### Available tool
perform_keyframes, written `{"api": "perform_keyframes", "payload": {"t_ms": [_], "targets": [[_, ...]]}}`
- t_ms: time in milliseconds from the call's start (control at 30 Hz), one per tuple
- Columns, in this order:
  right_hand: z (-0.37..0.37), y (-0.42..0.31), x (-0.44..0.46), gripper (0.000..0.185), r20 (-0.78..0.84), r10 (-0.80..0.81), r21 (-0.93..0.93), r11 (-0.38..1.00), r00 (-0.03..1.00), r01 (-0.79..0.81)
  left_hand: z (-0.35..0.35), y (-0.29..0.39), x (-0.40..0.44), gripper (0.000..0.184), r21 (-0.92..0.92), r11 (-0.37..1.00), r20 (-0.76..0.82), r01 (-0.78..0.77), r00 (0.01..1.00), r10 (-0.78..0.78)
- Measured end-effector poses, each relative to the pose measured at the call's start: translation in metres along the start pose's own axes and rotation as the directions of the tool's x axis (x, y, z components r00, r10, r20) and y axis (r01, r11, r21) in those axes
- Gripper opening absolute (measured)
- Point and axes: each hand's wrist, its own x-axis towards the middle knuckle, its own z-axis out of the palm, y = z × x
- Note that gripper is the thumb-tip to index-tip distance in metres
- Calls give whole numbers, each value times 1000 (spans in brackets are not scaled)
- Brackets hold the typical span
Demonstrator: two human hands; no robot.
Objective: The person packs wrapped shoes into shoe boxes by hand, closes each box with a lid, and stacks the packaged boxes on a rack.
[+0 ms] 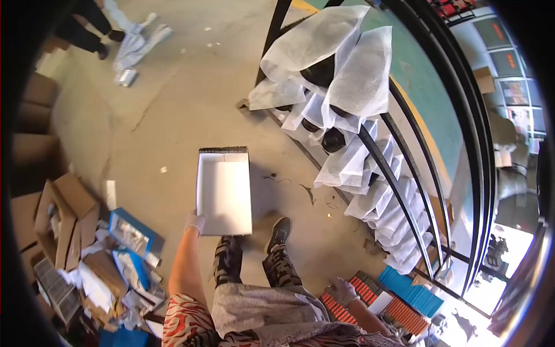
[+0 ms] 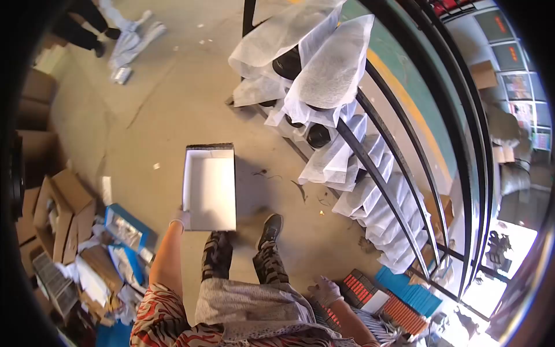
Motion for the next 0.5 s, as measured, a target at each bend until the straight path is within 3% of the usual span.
{"api": "perform_keyframes", "payload": {"t_ms": [33,67,133,167,200,233,267,300,333,367,433,467,500], "targets": [[1,-2,10,25,27,68,-178,982,997,-62,8,-3,20,46,-5,1000,31,-15,999,15],[-9,-12,11,26,-6,26,-178,984,1000,-27,2,12,23,40,54,998,134,12,991,-20],[-36,-24,21,27,2,-92,-410,908,996,85,-64,87,-37,30,195,970,368,145,906,-209],[-62,-31,26,29,-151,-248,-373,911,957,177,-106,112,-73,25,201,963,458,178,852,-253],[-89,-47,31,31,-302,-387,-342,897,871,280,-134,96,-99,26,92,995,435,50,896,-85],[-132,-102,28,32,-443,-252,-239,958,860,158,-164,80,-125,28,-7,996,399,-90,913,85],[-181,-160,34,33,-562,-112,-110,992,819,61,-191,65,-150,28,-2,999,408,-36,913,34],[-221,-177,62,31,-745,-505,-237,811,436,535,-192,22,-165,27,-423,877,226,-227,911,344],[-273,-240,45,33,-745,-337,-199,936,576,290,-211,20,-203,29,-503,864,201,-40,966,162],[-309,-276,61,40,-785,-368,-203,913,498,354,-215,-6,-219,32,-558,830,160,-1,981,109],[-364,-344,106,62,-792,-144,-97,989,593,109,-232,13,-273,36,-658,721,-80,-216,973,217],[-377,-352,163,72,-823,-148,-66,984,548,166,-230,17,-285,37,-739,627,-143,-247,967,213],[-383,-362,199,68,-808,-235,-259,965,540,34,-224,19,-296,38,-806,524,-193,-276,959,208]]}}
